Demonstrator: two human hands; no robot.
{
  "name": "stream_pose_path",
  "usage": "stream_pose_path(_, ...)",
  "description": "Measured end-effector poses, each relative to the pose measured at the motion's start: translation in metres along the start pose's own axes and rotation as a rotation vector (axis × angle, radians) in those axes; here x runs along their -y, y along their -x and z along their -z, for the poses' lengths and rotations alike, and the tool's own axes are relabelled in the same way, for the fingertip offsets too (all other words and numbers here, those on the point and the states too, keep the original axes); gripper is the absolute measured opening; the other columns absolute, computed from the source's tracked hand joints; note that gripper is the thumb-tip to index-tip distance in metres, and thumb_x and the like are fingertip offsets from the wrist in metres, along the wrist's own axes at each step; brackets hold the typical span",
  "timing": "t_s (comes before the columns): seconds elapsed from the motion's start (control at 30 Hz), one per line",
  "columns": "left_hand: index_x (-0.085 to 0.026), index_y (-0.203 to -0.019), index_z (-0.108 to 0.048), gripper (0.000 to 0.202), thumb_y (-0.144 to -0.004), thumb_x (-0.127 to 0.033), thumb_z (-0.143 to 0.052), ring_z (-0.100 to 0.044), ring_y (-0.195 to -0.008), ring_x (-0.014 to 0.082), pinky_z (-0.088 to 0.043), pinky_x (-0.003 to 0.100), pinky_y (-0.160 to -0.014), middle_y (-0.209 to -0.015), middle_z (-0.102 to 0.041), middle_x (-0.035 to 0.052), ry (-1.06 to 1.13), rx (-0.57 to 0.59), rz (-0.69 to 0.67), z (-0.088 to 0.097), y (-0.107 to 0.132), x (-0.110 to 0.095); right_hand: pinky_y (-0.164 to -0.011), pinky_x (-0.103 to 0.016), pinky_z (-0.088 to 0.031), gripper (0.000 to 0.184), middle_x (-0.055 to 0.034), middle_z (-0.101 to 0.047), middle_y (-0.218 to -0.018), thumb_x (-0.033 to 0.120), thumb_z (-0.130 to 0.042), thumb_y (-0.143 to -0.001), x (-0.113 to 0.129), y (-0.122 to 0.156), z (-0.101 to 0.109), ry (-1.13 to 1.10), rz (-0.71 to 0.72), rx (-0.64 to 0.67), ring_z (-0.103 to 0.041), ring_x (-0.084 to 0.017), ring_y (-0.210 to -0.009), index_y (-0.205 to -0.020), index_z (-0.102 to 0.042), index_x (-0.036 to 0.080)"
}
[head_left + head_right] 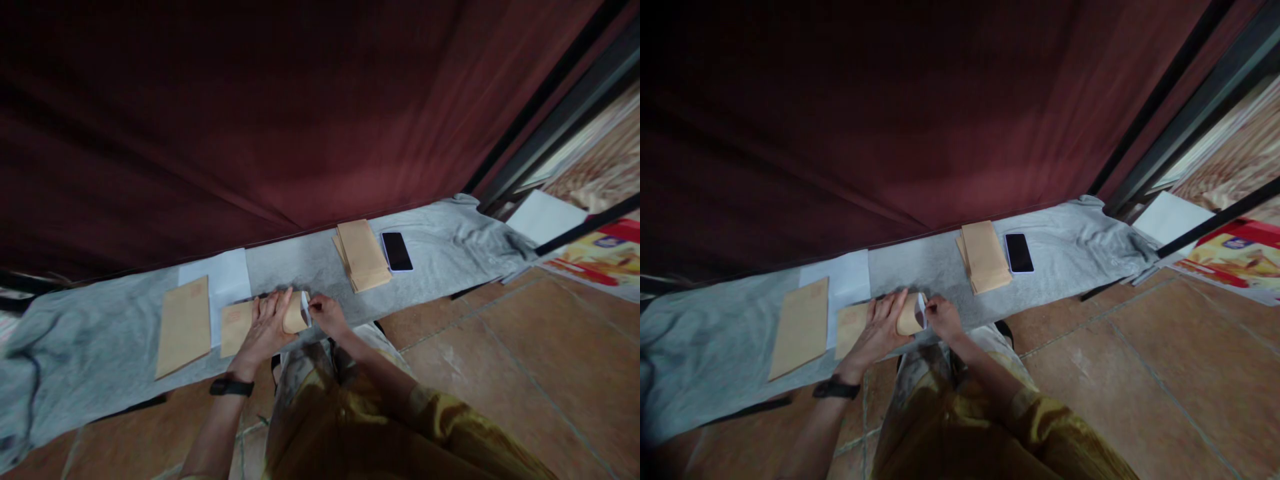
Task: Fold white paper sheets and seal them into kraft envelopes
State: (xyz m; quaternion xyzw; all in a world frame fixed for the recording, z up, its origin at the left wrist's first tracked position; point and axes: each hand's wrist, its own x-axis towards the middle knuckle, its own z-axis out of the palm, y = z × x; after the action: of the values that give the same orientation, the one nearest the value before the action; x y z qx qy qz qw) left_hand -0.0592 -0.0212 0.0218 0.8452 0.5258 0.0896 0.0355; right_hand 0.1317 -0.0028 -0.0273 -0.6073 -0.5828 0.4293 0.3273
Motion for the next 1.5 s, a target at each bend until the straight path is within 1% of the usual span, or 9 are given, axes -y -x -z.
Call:
stream_pose_path(0.27, -0.020, -0.160, -0.011, 0.111, -0.072, -0.039, -0.075, -0.038, -0.143, 0.0389, -0.017, 0.064, -0.119, -0.150, -0.045, 0.0196, 0.002, 0.029, -0.006, -0.001, -0.002, -0.002, -0.077, -0.022, -0.047, 0.020, -0.0020, -0.075, -0.099, 0.014, -0.055, -0.086, 0.013, 0.004, 0.005, 0.232, -0.038, 0.020, -0.069, -0.016, -0.092, -0.094, -0.070, 0.023)
stream_pose_path(0.53, -0.022, -0.160, -0.009, 0.114, -0.069, -0.036, -0.077, -0.037, -0.143, 0.0401, -0.020, 0.064, -0.118, -0.150, -0.043, 0.0207, 0.017, 0.056, 0.005, 0.000, -0.005, -0.003, -0.075, -0.024, -0.046, 0.014, -0.0050, -0.071, -0.101, 0.016, -0.057, -0.087, 0.015, 0.006, 0.003, 0.268, -0.050, -0.006, -0.067, -0.017, -0.092, -0.098, -0.063, 0.021)
stream_pose_path(0.67, -0.023, -0.160, -0.009, 0.114, -0.070, -0.037, -0.077, -0.039, -0.142, 0.0403, -0.019, 0.065, -0.118, -0.150, -0.043, 0.0202, 0.031, 0.050, -0.002, -0.001, -0.006, -0.003, -0.073, -0.026, -0.047, 0.026, -0.0069, -0.069, -0.104, 0.019, -0.060, -0.085, 0.013, 0.007, 0.001, 0.237, -0.063, -0.072, -0.067, -0.019, -0.089, -0.112, -0.058, 0.019)
stream_pose_path(0.77, -0.023, -0.160, -0.009, 0.113, -0.071, -0.038, -0.077, -0.038, -0.143, 0.0396, -0.017, 0.065, -0.119, -0.151, -0.042, 0.0201, 0.034, 0.049, -0.011, -0.001, -0.005, -0.002, -0.075, -0.026, -0.047, 0.034, -0.0075, -0.068, -0.110, 0.022, -0.062, -0.084, 0.012, 0.007, 0.002, 0.214, -0.039, -0.067, -0.066, -0.019, -0.092, -0.118, -0.057, 0.020)
stream_pose_path(0.83, -0.022, -0.160, -0.008, 0.113, -0.072, -0.038, -0.076, -0.036, -0.144, 0.0390, -0.017, 0.064, -0.119, -0.152, -0.041, 0.0202, 0.034, 0.051, -0.018, 0.000, -0.004, -0.002, -0.076, -0.026, -0.047, 0.030, -0.0062, -0.069, -0.108, 0.021, -0.062, -0.083, 0.012, 0.006, 0.004, 0.199, -0.029, -0.035, -0.066, -0.019, -0.092, -0.113, -0.060, 0.022)
stream_pose_path(0.93, -0.023, -0.160, -0.008, 0.112, -0.073, -0.039, -0.076, -0.036, -0.145, 0.0386, -0.017, 0.064, -0.119, -0.152, -0.042, 0.0196, 0.033, 0.053, -0.024, 0.002, -0.004, -0.002, -0.073, -0.025, -0.046, 0.021, -0.0033, -0.071, -0.097, 0.020, -0.063, -0.082, 0.013, 0.002, 0.007, 0.149, -0.033, 0.007, -0.066, -0.018, -0.087, -0.104, -0.064, 0.022)
stream_pose_path(1.1, -0.023, -0.161, -0.009, 0.110, -0.075, -0.038, -0.075, -0.037, -0.144, 0.0383, -0.017, 0.064, -0.119, -0.152, -0.043, 0.0197, 0.026, 0.045, -0.045, 0.006, -0.006, -0.007, -0.065, -0.025, -0.045, 0.017, -0.0017, -0.071, -0.084, 0.028, -0.067, -0.080, 0.016, -0.005, 0.011, 0.158, -0.090, 0.019, -0.066, -0.018, -0.077, -0.096, -0.067, 0.022)
stream_pose_path(1.37, -0.023, -0.161, -0.010, 0.113, -0.072, -0.038, -0.078, -0.037, -0.144, 0.0390, -0.017, 0.064, -0.120, -0.152, -0.043, 0.0199, 0.025, 0.044, -0.052, 0.002, -0.010, -0.011, -0.065, -0.028, -0.046, 0.012, -0.0077, -0.074, -0.085, 0.024, -0.068, -0.079, 0.020, -0.011, 0.011, 0.281, -0.147, 0.066, -0.068, -0.023, -0.080, -0.089, -0.071, 0.020)
stream_pose_path(1.5, -0.023, -0.161, -0.011, 0.112, -0.072, -0.039, -0.078, -0.038, -0.144, 0.0393, -0.017, 0.065, -0.120, -0.151, -0.043, 0.0195, 0.041, 0.046, -0.054, -0.001, -0.010, -0.009, -0.065, -0.029, -0.046, 0.009, -0.0076, -0.073, -0.083, 0.020, -0.066, -0.079, 0.016, -0.012, 0.011, 0.283, -0.135, 0.069, -0.068, -0.023, -0.078, -0.085, -0.071, 0.019)
